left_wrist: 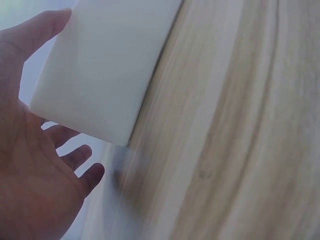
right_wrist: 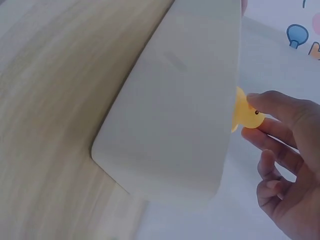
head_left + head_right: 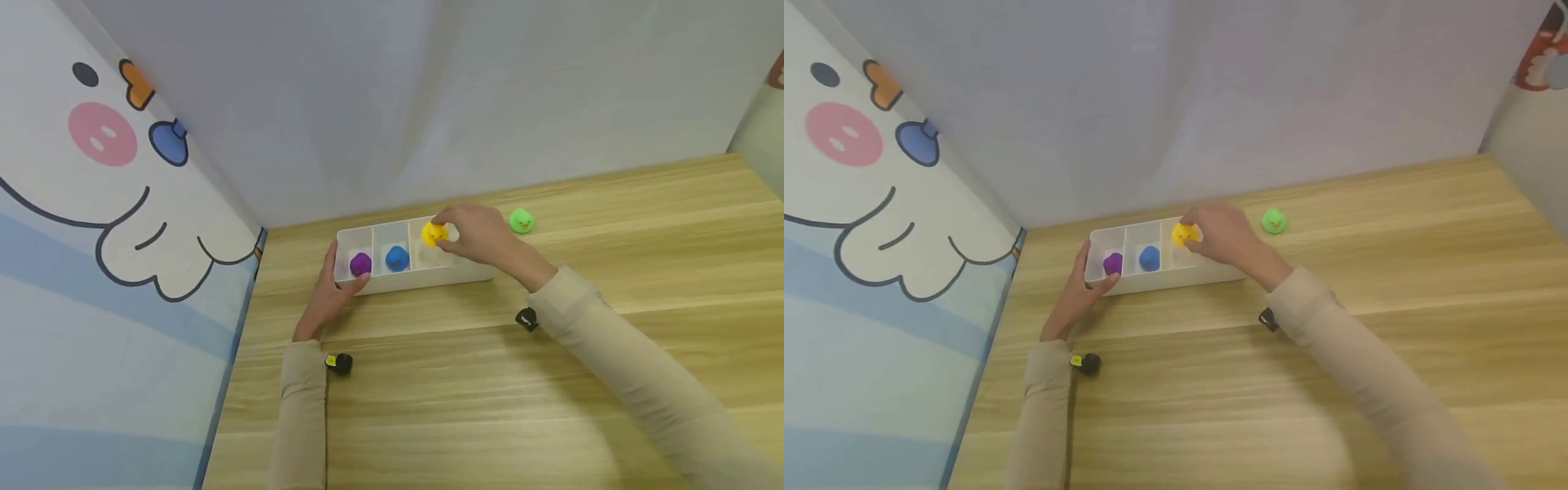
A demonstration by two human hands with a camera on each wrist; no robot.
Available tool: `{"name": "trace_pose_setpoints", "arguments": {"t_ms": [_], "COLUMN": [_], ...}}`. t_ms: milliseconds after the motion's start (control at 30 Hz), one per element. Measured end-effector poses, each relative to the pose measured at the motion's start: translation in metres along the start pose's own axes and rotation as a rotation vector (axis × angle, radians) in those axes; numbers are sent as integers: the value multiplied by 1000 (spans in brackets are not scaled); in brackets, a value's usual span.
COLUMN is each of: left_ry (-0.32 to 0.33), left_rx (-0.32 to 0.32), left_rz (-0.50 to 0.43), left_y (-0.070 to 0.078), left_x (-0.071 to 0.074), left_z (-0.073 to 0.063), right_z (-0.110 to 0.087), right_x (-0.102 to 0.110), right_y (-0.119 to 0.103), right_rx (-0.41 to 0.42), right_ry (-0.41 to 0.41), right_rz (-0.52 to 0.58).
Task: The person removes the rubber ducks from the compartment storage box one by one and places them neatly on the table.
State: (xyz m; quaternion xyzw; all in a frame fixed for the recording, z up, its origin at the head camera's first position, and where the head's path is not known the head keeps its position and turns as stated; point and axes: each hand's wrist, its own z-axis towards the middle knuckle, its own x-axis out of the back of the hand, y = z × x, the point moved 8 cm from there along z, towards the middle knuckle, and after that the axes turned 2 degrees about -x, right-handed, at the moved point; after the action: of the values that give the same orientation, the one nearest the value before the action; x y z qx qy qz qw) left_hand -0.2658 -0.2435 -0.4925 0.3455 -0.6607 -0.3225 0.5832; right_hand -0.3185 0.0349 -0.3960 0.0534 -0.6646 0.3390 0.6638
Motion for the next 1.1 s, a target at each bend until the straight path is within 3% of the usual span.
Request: {"name": "trace_pose_setpoints", "arguments": {"t_ms": [333, 1100], "left_ry": [13, 25], "left_rx": [-20, -29], "left_rz": [17, 53], "left_y": [-2, -3], "left_x": [0, 0], "left_z": [-1, -3], "right_z": [-7, -30], "right_x": [17, 37], "right_y": [5, 57], "right_rx": [18, -73], "right_ry": [63, 82], "right_rz": [11, 8]}}
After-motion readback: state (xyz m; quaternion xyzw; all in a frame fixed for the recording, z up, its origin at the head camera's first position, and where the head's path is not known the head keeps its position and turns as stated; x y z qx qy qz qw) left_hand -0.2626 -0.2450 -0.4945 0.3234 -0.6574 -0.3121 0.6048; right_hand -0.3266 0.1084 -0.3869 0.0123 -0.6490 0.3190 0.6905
